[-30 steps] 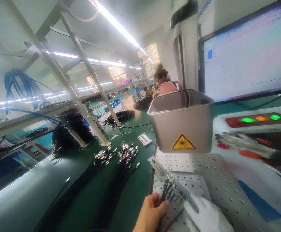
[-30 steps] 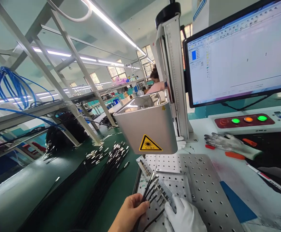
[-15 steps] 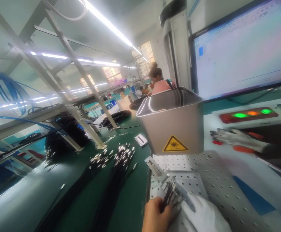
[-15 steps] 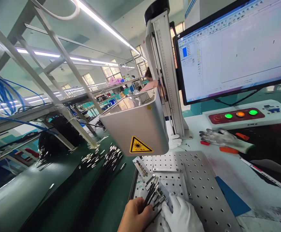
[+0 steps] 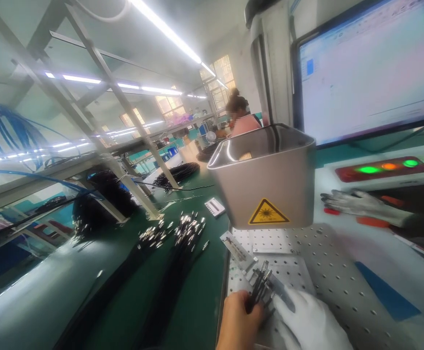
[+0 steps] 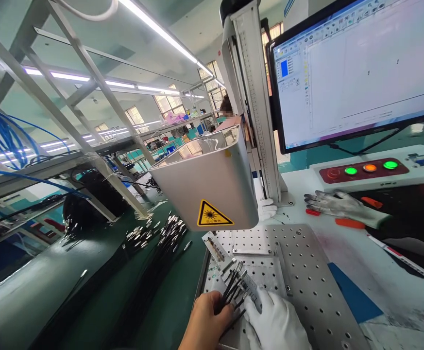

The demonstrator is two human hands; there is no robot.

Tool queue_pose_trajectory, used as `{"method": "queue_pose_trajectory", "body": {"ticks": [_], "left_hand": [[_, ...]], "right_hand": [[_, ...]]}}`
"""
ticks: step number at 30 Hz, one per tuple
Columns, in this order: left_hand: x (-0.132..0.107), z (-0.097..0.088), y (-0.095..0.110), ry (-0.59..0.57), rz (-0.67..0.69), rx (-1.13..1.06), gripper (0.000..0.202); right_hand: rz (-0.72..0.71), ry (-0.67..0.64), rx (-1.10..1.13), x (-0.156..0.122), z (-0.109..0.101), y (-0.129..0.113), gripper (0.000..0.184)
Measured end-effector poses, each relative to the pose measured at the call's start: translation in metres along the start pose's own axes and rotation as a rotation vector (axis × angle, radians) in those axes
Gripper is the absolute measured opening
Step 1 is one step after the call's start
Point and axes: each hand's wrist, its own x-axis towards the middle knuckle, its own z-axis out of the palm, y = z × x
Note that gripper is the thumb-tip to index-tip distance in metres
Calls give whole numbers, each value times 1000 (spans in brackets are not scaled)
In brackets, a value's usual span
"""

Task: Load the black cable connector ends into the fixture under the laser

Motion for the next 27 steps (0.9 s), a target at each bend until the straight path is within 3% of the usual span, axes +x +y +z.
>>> {"method": "queue_pose_trajectory", "body": {"ticks": [8,12,20,24,27], "left_hand": [[-1,-1,7,-49,-71,27,31],[-3,0,6,-30,-41,26,32],[13,-3,-19,-25,92,-353,23],[23,4,-26,-77,-29,-601,25],[20,5,-23,-107,-58,-586,27]], "right_hand": [[12,50,-9,7,-2,-5,36],[-12,102,-4,6,-3,-3,38],[-18,-21,-26,3,0,-1,33],[-1,-32,-32,2,1,-2,32],[0,-63,-24,3,1,-1,33]]}}
